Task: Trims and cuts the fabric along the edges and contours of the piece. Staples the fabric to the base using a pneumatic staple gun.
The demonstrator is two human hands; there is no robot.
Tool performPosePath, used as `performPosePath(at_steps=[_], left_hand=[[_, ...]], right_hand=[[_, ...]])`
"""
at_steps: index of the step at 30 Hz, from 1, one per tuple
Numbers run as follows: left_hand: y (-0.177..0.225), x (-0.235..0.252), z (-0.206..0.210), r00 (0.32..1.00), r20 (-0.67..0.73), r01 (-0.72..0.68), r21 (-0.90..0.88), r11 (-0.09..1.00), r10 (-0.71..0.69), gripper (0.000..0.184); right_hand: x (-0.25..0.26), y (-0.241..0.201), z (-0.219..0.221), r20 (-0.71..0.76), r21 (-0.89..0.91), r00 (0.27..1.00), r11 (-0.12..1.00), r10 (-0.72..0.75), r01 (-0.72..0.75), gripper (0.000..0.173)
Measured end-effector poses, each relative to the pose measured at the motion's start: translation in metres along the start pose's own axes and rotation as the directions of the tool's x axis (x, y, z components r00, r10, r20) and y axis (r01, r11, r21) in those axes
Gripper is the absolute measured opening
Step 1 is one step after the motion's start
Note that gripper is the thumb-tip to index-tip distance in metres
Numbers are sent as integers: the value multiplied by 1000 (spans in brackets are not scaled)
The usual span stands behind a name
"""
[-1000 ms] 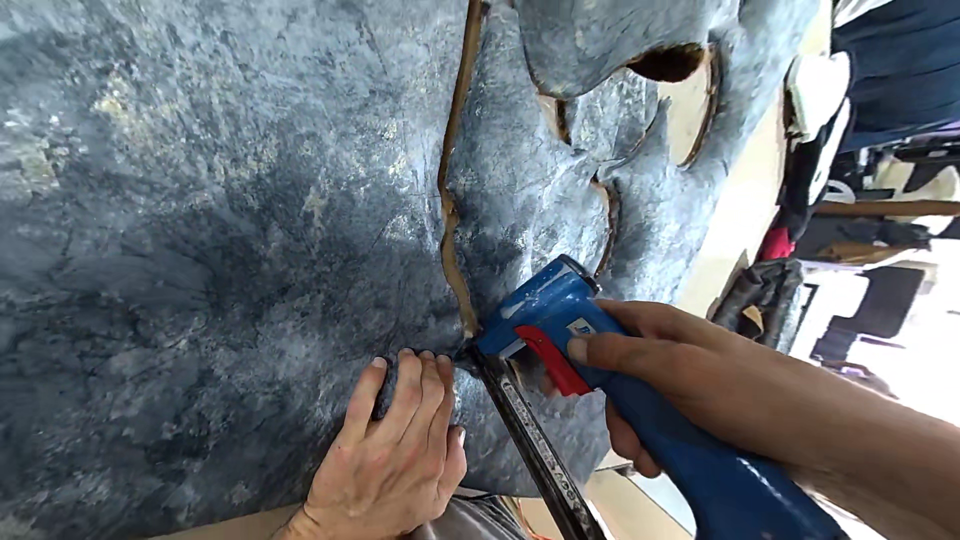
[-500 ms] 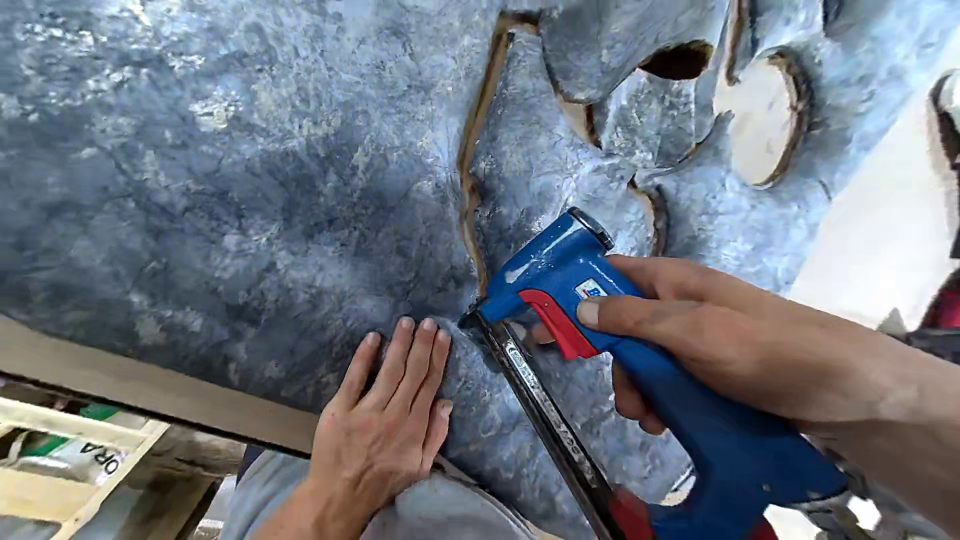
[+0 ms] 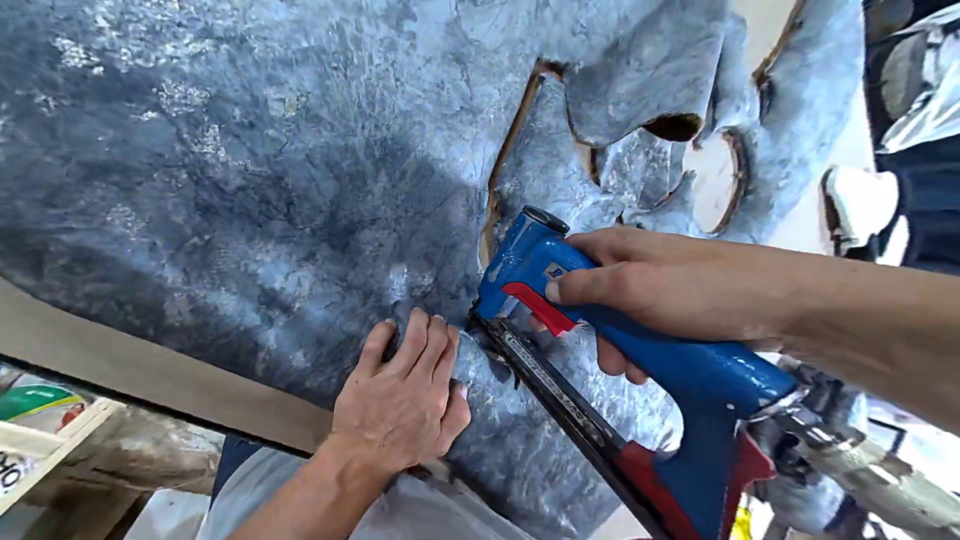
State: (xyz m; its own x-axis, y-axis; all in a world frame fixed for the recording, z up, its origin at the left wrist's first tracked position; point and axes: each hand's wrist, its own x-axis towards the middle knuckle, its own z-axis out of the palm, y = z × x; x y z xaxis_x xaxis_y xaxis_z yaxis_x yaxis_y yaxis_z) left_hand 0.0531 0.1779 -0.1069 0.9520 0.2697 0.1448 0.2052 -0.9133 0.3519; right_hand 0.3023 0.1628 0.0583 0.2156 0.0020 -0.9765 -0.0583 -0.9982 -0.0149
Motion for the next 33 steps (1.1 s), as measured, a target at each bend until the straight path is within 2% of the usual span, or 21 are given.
performPosePath(at_steps=[11,19,33], left_hand=[[0,-1,2,999,-24,21,-26,999,-22,60],[-1,2,2,998,-38,42,-26,999,-43,60],[-4,3,2,996,-39,74,-36,997,-76,64]], right_hand=[[19,-8,-3,62,38,988,989,141,-143,20],[25,-11,-9,134,58,984,990,120,-129,20],[25,-7,-3,130,178,982,971,135,-157,23]])
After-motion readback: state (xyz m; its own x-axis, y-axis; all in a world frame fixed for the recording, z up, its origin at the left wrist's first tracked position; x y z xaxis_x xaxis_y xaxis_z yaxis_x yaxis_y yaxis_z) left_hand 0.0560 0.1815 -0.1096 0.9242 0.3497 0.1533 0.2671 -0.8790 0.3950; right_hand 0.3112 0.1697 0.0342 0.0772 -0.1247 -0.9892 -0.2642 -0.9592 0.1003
